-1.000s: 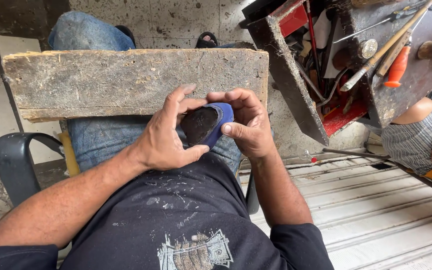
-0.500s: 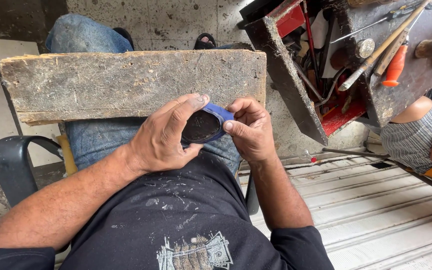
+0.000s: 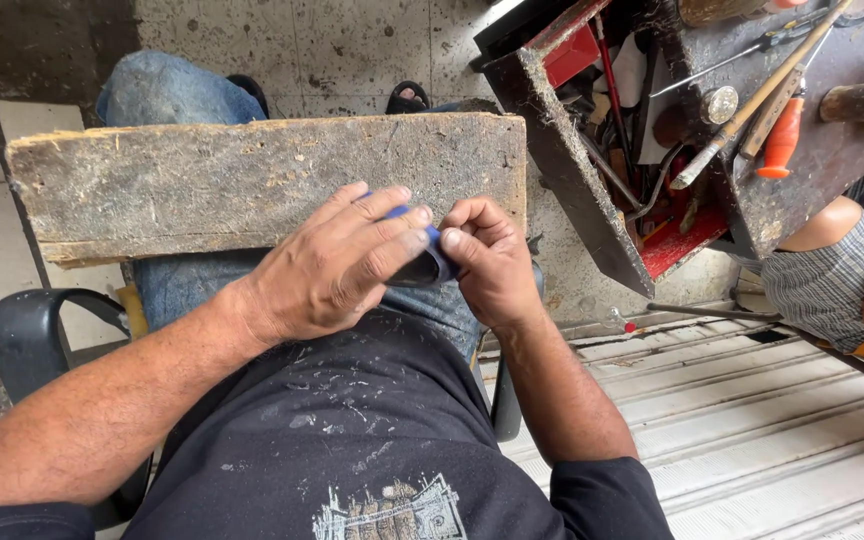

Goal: Applying adhesive and attaching a blue trim piece to a shoe component

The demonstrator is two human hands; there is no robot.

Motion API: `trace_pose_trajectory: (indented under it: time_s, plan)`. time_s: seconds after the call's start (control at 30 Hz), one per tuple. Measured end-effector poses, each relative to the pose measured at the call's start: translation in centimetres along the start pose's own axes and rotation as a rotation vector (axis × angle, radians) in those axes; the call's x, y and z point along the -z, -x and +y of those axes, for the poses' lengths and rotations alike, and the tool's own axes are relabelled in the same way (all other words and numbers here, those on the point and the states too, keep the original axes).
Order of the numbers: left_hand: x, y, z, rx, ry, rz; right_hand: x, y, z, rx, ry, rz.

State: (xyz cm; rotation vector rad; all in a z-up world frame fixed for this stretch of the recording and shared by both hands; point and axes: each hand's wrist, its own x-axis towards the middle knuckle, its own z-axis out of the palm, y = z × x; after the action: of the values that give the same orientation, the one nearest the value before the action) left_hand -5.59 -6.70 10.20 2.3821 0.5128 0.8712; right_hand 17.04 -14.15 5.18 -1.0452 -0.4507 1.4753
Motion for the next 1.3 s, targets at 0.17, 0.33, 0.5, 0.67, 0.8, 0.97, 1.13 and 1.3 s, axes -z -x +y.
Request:
trace_pose_trajectory:
  time_s: [0.17, 0.33, 0.5, 0.67, 0.8, 0.97, 1.13, 1.3]
  plan:
    - [0.0, -1.1, -0.7, -0.063, -0.003, -0.035, -2.1, 0.0, -1.6, 0.187, 0.215, -0.056]
    - [3.2, -2.2, -0.7, 0.448, 0.248, -0.009, -2.8, 1.2, -2.5, 0.468, 0.454, 0.038]
    - [0.1, -2.9, 0.1, 1.155, 0.867, 0.213, -2.2, 1.7, 1.0, 0.661, 0.531, 0.052]
    - [0.0, -3.8, -0.5, 1.077, 0.88, 0.248, -1.5, -0.3, -0.2, 0.686, 0.595, -0.078]
    - [1.2, -4.4, -0.1, 1.028, 0.791, 0.147, -4.0, -1.8, -3.4, 0.45, 0.348, -0.061]
    - [2.0, -5.4, -0.3, 0.763, 0.691, 0.168, -5.3, -3.7, -4.8, 0.185, 0.144, -0.171]
    - [3.6, -5.8, -0.4, 0.586, 0.545, 0.16, -6.8, -4.4, -5.5, 0.185, -0.006, -0.248]
    - [4.8, -6.9, -1.2, 0.441, 0.458, 0.157, -6.7, -5.2, -6.1, 0.313, -0.004, -0.277]
